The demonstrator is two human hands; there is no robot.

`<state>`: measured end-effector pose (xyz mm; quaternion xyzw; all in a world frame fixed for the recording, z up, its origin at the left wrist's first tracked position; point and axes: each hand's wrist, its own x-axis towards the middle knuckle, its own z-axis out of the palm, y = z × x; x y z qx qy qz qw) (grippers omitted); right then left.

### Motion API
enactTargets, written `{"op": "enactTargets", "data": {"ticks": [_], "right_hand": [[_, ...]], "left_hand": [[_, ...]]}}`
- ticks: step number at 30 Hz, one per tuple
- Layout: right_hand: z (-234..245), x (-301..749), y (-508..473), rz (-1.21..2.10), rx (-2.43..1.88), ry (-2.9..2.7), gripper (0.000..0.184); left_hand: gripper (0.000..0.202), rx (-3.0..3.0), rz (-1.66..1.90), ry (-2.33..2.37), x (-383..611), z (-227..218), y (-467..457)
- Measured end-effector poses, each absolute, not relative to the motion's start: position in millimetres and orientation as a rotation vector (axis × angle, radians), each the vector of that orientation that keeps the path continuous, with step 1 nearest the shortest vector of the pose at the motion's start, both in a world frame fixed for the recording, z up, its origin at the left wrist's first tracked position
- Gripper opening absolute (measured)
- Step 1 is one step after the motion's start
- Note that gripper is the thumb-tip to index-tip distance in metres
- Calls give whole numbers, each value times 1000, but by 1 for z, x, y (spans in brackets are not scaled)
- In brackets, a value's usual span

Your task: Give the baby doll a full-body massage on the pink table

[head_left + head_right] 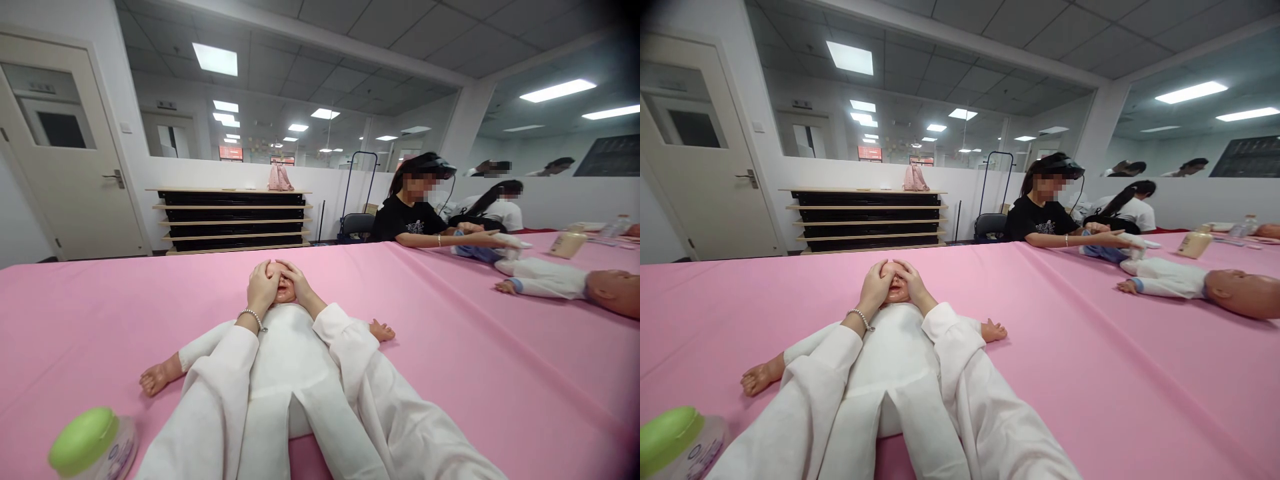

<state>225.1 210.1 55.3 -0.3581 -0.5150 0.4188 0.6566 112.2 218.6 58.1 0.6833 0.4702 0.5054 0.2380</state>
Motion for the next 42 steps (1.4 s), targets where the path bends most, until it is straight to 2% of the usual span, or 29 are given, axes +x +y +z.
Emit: {"op": "enactTargets", "data": {"ticks": [11, 21, 32, 42], "right_hand": [[58, 223, 210, 853, -856, -1194, 32], [55, 225, 210, 940, -832, -1199, 36], [50, 228, 222, 808, -928, -1208, 32], [49, 221, 219, 645, -1076, -1248, 41]], "left_hand": [[45, 1837, 1362, 1293, 112, 60, 218], [45, 1872, 1383, 1298, 112, 59, 218], [46, 1763, 1368, 1346, 111, 65, 211], [38, 1765, 1506, 1485, 108, 57, 198]]}}
